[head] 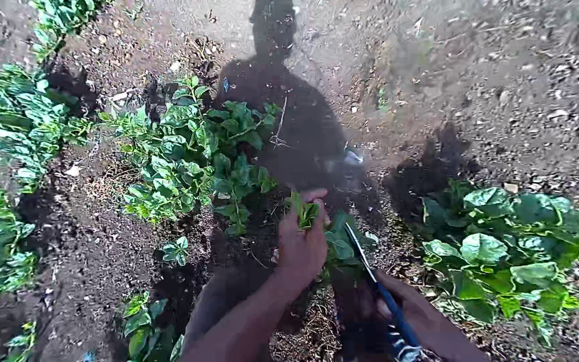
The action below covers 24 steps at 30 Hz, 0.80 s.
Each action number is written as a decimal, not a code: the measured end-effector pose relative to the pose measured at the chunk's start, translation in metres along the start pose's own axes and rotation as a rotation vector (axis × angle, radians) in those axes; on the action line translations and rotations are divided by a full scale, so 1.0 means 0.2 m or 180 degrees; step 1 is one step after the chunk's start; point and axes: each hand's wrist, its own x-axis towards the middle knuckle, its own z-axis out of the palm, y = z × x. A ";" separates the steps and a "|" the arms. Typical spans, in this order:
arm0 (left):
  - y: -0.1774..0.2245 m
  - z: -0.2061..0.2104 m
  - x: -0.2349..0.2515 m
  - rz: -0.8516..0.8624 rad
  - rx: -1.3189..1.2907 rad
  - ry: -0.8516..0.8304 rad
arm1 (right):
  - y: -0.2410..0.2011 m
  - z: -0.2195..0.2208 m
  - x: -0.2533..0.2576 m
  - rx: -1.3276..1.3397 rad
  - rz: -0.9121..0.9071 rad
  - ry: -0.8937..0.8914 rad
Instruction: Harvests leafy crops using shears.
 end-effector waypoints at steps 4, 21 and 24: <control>0.06 -0.15 0.09 -0.0305 0.0060 0.0165 | -0.26 -0.21 0.02 0.0423 -0.0514 0.0121; 0.39 -0.58 0.25 -0.0625 0.0546 -0.0780 | -1.07 0.35 0.56 -0.0350 -0.0913 0.1820; 0.36 -0.63 0.32 -0.0901 0.0821 -0.0843 | -1.15 0.42 0.69 -0.0589 -0.1111 0.1730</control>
